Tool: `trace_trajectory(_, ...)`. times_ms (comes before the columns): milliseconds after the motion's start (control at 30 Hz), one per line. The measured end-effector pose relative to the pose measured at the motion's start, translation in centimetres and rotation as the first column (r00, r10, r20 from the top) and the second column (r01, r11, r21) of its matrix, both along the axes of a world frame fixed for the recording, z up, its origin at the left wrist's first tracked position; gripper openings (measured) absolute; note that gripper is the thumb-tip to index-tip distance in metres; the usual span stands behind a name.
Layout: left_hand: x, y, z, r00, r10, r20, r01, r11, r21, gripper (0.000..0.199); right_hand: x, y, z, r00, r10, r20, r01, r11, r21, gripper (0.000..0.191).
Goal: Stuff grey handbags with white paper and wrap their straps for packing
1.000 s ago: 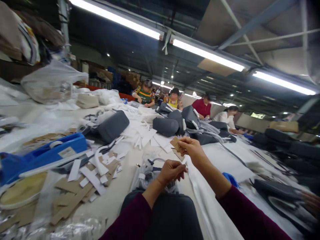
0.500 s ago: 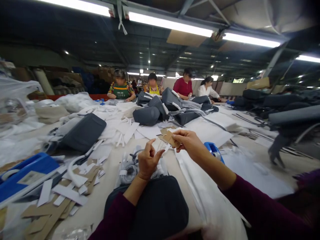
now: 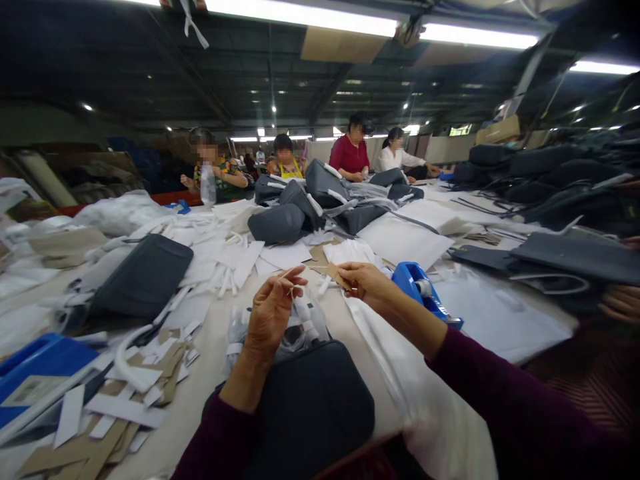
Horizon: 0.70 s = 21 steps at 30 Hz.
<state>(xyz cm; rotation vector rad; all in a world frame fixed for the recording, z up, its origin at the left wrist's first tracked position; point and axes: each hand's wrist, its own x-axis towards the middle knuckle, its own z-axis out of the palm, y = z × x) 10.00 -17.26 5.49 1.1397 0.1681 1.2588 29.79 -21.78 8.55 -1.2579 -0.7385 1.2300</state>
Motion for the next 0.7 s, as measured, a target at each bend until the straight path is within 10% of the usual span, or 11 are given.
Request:
trace_trajectory(133,0.0,-0.6,0.9,0.998,-0.061,0.001,0.061,0.998,0.018,0.021,-0.2,-0.1,-2.0,0.955,0.293,-0.044,-0.296,0.949,-0.110,0.013)
trace_trajectory(267,0.2,-0.8,1.1,0.992,-0.038,-0.117,0.043,0.998,0.042,0.020,0.2,-0.4,-3.2,0.784,0.605,-0.137,-0.617,0.784,-0.070,0.025)
trace_trajectory(433,0.1,-1.0,1.1,0.976,-0.067,-0.207,0.073,0.997,0.019,0.019,0.9,-0.3,-3.2,0.718,0.677,-0.164,-0.665,0.736,0.129,0.034)
trace_trajectory(700,0.1,-1.2,0.9,0.936,-0.129,-0.326,0.158,0.985,0.065,0.020,-1.2,0.2,-2.4,0.525,0.851,0.013,-0.820,0.501,0.277,0.075)
